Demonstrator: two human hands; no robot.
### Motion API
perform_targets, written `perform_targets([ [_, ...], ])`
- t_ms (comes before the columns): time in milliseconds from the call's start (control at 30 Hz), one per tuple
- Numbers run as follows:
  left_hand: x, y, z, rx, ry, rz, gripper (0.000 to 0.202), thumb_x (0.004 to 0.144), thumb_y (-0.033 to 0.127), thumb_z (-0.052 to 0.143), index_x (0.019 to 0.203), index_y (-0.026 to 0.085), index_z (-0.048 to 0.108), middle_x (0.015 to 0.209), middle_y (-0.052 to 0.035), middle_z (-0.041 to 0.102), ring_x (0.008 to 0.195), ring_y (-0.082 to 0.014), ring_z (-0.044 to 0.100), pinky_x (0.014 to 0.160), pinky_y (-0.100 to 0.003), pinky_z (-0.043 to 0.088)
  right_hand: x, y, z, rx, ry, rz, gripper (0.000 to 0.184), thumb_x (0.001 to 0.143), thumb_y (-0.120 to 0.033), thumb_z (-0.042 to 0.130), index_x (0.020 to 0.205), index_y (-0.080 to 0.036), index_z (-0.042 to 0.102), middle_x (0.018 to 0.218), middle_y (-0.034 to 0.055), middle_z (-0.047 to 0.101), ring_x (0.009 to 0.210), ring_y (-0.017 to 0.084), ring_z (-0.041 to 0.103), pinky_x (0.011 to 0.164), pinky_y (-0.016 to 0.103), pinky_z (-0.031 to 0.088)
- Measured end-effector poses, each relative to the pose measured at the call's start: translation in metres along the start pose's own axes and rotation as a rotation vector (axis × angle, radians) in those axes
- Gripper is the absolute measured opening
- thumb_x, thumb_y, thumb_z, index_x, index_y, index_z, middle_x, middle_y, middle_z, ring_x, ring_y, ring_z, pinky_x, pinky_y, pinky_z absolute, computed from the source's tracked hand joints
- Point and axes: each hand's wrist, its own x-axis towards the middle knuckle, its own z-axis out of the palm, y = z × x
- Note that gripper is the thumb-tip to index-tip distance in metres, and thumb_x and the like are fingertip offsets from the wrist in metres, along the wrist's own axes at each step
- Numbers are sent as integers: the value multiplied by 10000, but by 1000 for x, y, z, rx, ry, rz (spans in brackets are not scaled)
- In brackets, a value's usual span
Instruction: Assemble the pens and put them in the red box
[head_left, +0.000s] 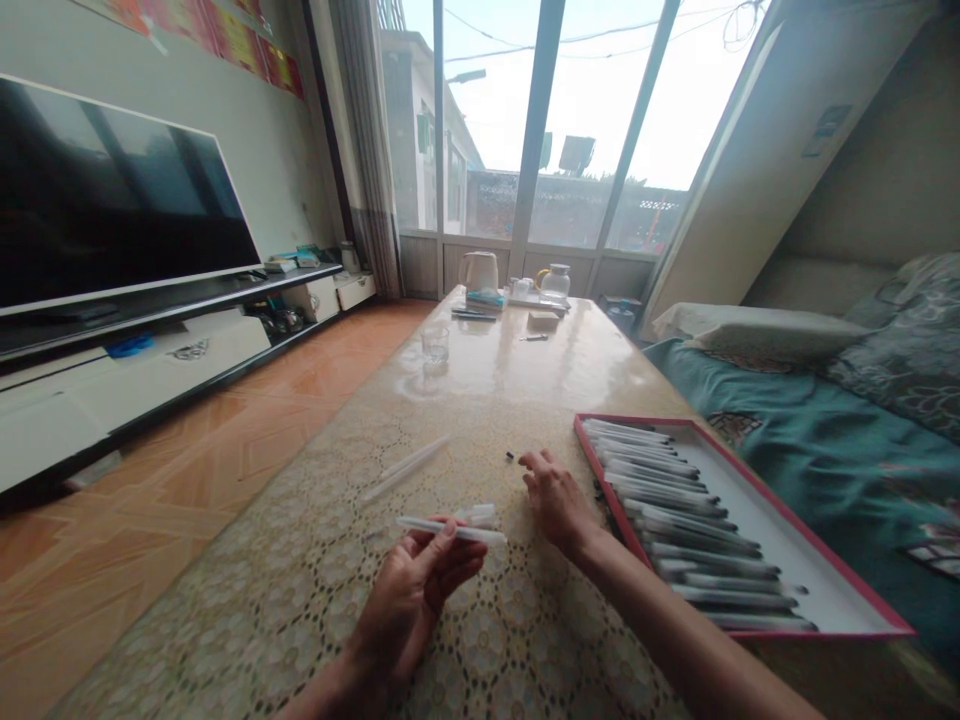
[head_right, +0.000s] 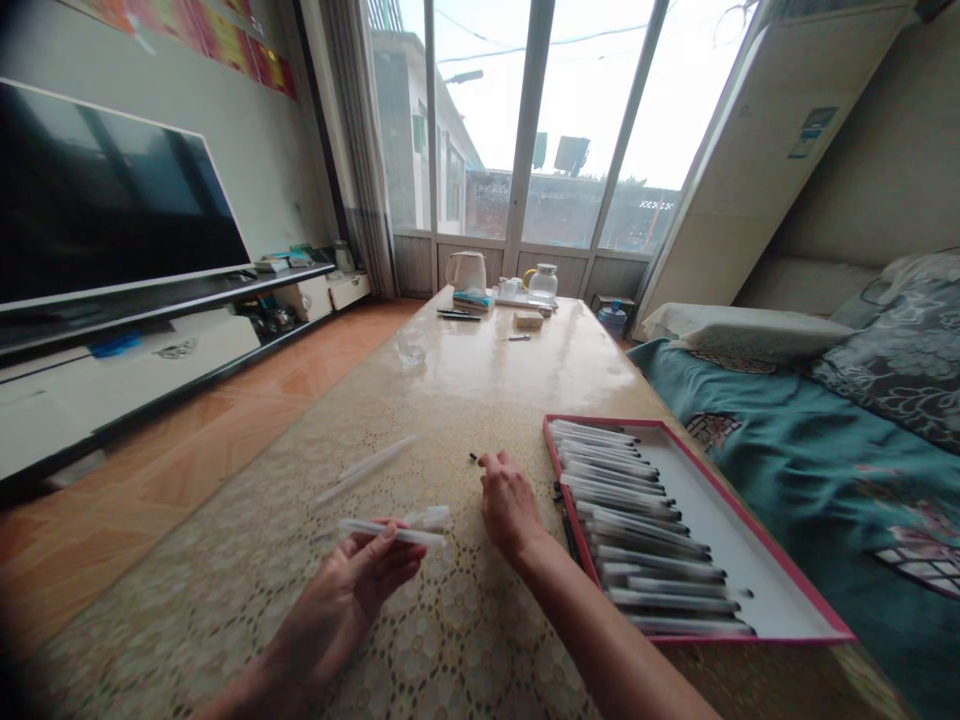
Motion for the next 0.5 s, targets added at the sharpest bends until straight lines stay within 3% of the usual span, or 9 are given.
perform_targets([
  [133,1,1,-1,15,-11,13,119,748,173,665,836,144,589,768,-87,744,724,-189,700,726,-300,545,29,-3,9,-59,-39,-17,236,862,-106,421,984,-185,606,941,82,597,839,167,596,682,232,383],
  [267,1,2,-2,13,-24,19,101,753,172,658,828,147,594,769,-78,743,720,-184,697,725,-299,541,38,-4,14,-46,-56,-1,182,842,-112,434,845,-152,611,890,105,602,821,190,600,665,254,384],
  [367,1,3,-2,9,-28,19,92,750,162,659,820,150,600,765,-70,743,723,-185,697,730,-302,539,27,-4,8,14,-26,15,141,817,-101,446,795,-147,577,856,97,609,816,187,596,685,258,390],
  [500,0,2,-2,-2,-42,20,90,748,157,660,822,158,609,769,-62,748,724,-182,697,741,-303,535,-13,-8,-7,170,16,58,89,832,-169,426,803,-162,510,717,32,602,679,148,598,616,230,419],
])
